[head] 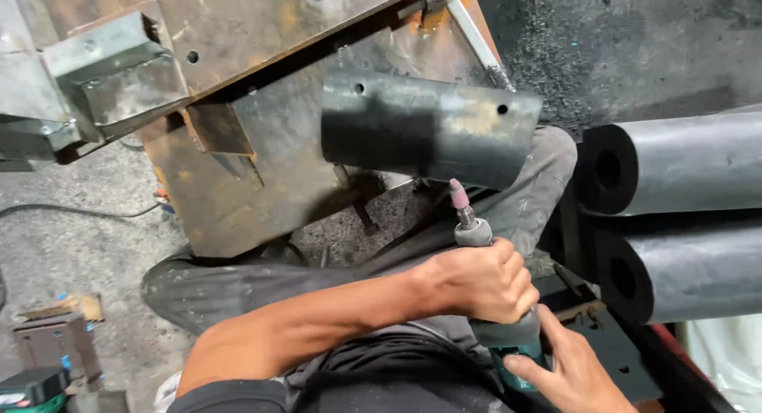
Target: Finishing and drilling holes in rubber industrial cylinders using hand tools and a drill press.
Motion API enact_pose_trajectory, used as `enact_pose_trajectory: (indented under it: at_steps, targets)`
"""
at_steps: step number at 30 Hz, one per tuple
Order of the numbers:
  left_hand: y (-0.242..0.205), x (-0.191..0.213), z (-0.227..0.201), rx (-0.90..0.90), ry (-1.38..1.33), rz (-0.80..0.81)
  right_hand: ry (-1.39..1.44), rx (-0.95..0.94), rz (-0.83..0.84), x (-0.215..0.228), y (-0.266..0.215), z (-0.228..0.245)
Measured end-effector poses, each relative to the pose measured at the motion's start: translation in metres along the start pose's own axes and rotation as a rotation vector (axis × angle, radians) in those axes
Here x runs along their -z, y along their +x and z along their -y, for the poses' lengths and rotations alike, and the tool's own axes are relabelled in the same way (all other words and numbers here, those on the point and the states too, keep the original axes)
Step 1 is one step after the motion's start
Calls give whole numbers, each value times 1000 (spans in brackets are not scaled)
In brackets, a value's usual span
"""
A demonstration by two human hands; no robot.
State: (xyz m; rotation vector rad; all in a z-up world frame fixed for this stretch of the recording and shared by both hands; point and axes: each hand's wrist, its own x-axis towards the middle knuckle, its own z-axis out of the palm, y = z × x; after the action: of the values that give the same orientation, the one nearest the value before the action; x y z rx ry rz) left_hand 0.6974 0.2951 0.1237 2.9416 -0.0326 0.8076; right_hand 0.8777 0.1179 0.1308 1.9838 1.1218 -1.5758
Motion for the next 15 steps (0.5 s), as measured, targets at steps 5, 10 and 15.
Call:
enact_pose_trajectory:
  at_steps: [5,10,15]
  targets:
    - [16,-7,4,23,0,44,481,560,-464,-45,32,-45]
    - [28,-15,11,-6,11,64,512,379,-660,-60,30,-27]
    - [38,-14,18,-19,-29,48,492,163,-610,-45,35,-66]
